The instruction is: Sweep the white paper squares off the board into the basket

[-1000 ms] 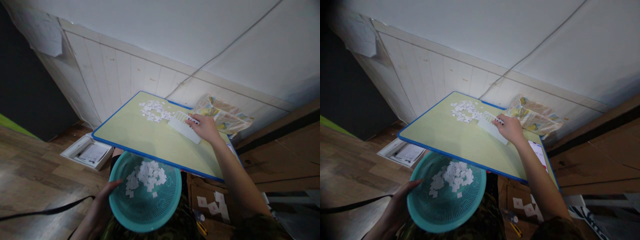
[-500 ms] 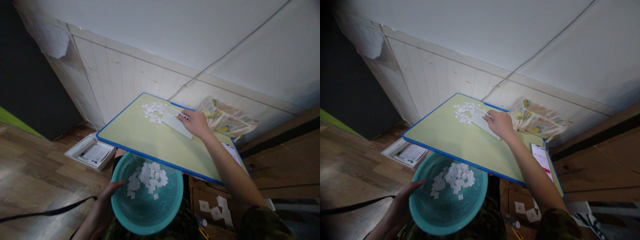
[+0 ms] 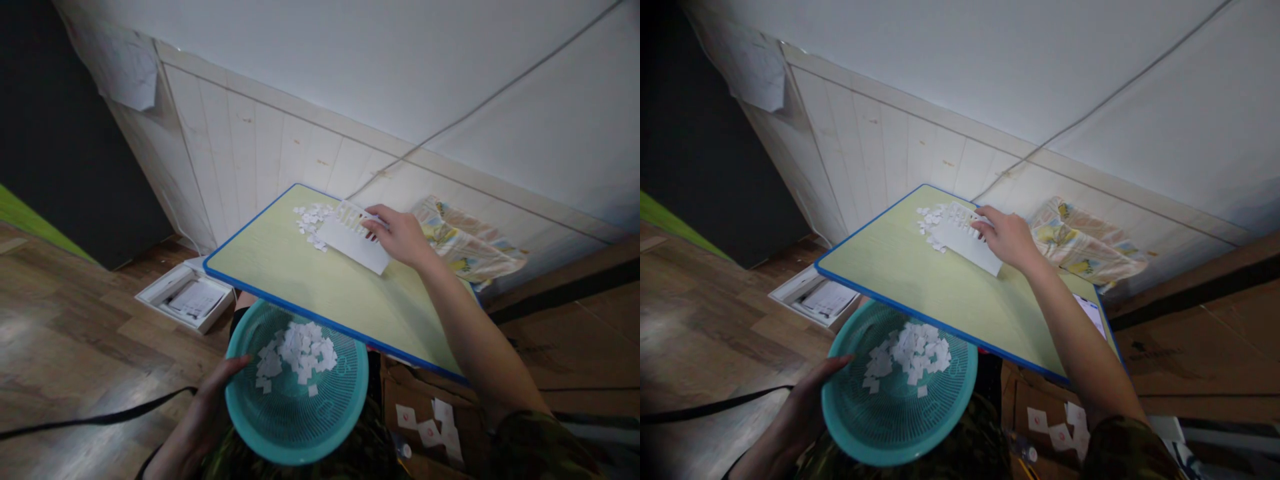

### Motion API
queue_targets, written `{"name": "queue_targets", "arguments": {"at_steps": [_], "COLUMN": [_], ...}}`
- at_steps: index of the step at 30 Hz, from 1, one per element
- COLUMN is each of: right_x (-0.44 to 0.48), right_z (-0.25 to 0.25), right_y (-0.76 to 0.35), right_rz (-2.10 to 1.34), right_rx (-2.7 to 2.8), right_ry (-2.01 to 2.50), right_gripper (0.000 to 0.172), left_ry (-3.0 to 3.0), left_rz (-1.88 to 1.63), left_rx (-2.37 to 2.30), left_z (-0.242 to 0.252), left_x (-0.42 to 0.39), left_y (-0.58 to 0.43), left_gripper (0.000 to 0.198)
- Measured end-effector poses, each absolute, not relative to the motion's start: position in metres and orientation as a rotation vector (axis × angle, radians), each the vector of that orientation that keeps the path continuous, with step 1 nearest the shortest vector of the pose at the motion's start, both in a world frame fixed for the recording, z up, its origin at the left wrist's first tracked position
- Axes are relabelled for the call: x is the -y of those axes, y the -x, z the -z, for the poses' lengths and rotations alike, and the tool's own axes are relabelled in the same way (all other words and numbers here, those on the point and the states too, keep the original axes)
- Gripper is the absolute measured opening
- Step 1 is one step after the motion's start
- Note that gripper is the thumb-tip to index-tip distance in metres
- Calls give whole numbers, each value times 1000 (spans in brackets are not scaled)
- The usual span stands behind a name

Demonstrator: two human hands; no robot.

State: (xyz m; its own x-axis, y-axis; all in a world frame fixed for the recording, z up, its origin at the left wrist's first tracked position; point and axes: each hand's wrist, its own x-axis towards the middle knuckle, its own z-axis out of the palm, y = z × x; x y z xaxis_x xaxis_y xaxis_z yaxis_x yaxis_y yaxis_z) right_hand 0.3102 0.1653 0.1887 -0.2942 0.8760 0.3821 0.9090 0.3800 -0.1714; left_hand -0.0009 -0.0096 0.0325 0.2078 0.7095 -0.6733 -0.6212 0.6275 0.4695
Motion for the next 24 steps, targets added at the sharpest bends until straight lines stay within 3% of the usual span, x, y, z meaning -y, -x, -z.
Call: {"name": "queue_targets", "arguments": {"at_steps": [7,13,17,24], "right_x": [-188,-227,-245,-254], "right_z": [-202,-166,-140,-122], "right_y": [-318,-297,-278,-264], "right_rz": [-344,-132,-444,-709], "right_rx": [2400,2291,2497,2620], "right_ry": [1342,1472,1314,1353], "right_gripper": [24,31,21,29], "left_ry": [-118,-105,-113,-142], "left_rz": [-934,-934,-911,-917], "left_rx": [-1019,-994,-996,-1015], "left_z": [-34,-31,-32,-37], "left_x": [10,10,11,10], "left_y": [2,3,3,5], "left_gripper": [67,68,67,70]}}
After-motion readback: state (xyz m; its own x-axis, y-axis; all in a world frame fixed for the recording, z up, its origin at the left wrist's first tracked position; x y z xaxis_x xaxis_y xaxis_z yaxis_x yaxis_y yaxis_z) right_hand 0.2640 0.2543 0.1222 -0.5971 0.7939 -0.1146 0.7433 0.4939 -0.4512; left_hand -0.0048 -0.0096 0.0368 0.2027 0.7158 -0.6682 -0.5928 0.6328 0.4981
